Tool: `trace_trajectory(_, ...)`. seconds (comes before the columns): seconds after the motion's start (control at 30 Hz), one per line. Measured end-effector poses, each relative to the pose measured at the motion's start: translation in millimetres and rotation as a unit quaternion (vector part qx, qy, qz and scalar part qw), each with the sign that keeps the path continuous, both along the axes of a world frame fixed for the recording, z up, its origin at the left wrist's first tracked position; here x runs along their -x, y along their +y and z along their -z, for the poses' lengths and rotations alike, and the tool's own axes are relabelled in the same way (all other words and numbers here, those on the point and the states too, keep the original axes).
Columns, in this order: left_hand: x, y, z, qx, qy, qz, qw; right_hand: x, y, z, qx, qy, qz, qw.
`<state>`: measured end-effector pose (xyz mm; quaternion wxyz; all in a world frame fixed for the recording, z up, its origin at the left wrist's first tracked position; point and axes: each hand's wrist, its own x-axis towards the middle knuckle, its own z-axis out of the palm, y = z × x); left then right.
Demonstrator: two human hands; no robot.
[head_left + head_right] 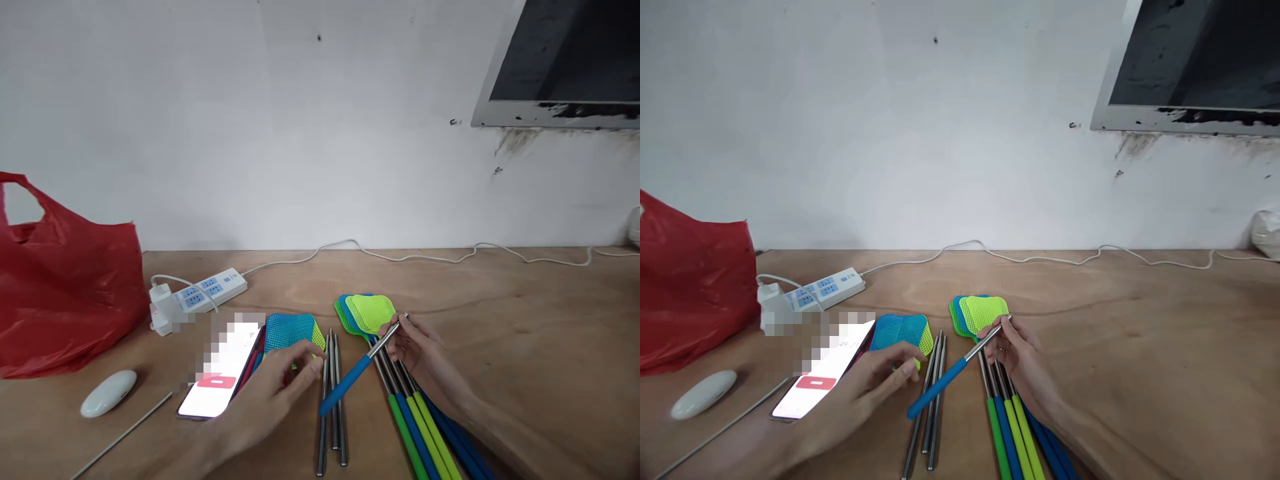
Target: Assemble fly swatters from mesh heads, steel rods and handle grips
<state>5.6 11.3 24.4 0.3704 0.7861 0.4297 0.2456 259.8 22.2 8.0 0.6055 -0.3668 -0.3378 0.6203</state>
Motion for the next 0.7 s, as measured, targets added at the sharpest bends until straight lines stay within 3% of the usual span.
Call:
trace_trajectory(0.13, -10.3, -8.1, 6.8, 0.060, -0.022, 0.013, 0.998, 6.6, -7.2, -4.3, 0.002, 0.017, -0.016, 1.000)
trace_trajectory(0.47, -21.8, -21.3, 1.6, 0.028, -0.033, -0.009, 0.999, 15.7, -17.9, -8.9, 0.039, 0.010, -0.053, 0.998)
trace_trajectory(0.63, -22.2, -24.4, -2.9, -0.001, 0.019, -0.025, 1.000, 28.0, -31.9, -4.9, 0.039, -0.005, -0.035, 0.999)
trace_trajectory(0.7, -20.9, -23.6, -5.6, 0.021, 0.018, -0.034, 0.999, 27.8, -33.1, -2.8, 0.044, -0.009, -0.029, 0.999)
